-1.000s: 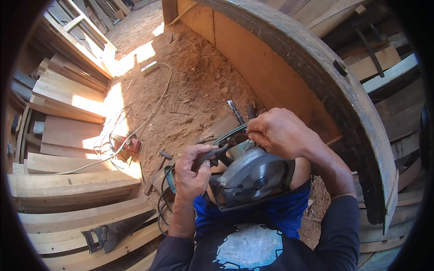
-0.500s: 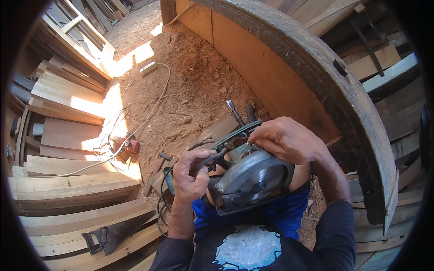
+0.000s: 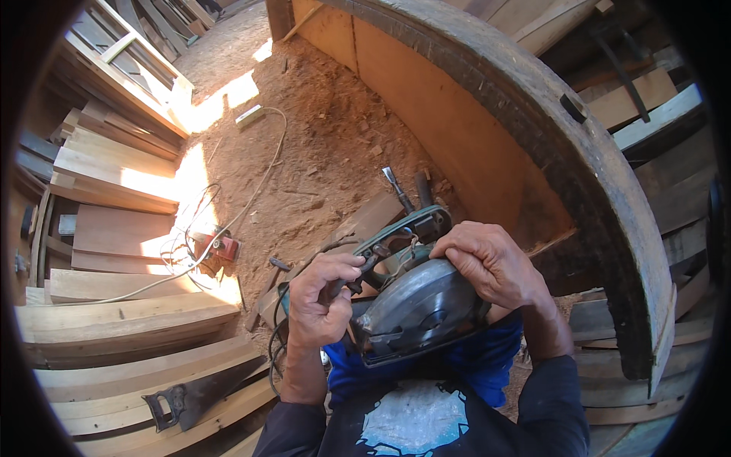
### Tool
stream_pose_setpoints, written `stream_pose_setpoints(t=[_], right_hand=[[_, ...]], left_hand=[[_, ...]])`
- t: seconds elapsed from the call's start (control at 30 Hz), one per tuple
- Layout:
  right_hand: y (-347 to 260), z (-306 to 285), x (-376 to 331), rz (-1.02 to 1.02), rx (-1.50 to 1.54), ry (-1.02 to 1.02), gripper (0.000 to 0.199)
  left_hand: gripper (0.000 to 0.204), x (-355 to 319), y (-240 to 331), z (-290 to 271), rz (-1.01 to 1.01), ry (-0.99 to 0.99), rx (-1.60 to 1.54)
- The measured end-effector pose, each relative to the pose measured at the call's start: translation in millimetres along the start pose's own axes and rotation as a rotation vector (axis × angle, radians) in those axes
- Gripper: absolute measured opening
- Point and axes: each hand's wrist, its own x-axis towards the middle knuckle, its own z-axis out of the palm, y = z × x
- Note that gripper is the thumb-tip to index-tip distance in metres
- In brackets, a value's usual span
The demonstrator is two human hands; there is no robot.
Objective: The person unscrews the base of a circular saw and manipulates the internal wires and components.
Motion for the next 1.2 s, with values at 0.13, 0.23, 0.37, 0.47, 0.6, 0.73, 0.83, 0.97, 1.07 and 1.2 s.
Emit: stream_pose_setpoints(t=[0.13, 0.23, 0.37, 0.47, 0.6, 0.73, 0.83, 0.97, 1.07, 1.2], right_hand=[[0, 0, 0, 0.016, 0.008, 0.001, 0.016], [2, 1, -1, -0.003, 0.008, 0.008, 0.015], [6, 2, -3, -0.027, -0.015, 0.02, 0.014], [7, 4, -2, -0.025, -0.004, 0.035, 0.014], [5, 3, -1, -0.026, 0.004, 0.028, 0.014], [6, 2, 0, -0.024, -0.017, 0.016, 0.014], [5, 2, 0, -0.018, -0.017, 0.014, 0.014], [5, 3, 1, -0.008, 0.0, 0.018, 0.014], [5, 4, 0, -0.007, 0.009, 0.026, 0.014], [3, 3, 0, -0.001, 0.009, 0.028, 0.015]], left_hand=[[0.03, 10, 14, -4, 0.079, -0.018, 0.175], [0.029, 25, 26, -2, 0.134, -0.027, 0.421], [0.04, 41, 39, -1, 0.145, -0.152, 0.649], [0.048, 50, 41, -3, 0.224, -0.264, 0.76], [0.051, 44, 37, -1, 0.086, -0.272, 0.643], [0.054, 42, 33, 1, 0.075, -0.249, 0.628], [0.054, 42, 31, 0, 0.093, -0.279, 0.652], [0.052, 40, 24, -2, 0.121, -0.27, 0.634], [0.047, 37, 19, -2, 0.113, -0.243, 0.579], [0.04, 31, 23, 1, -0.067, -0.191, 0.528]])
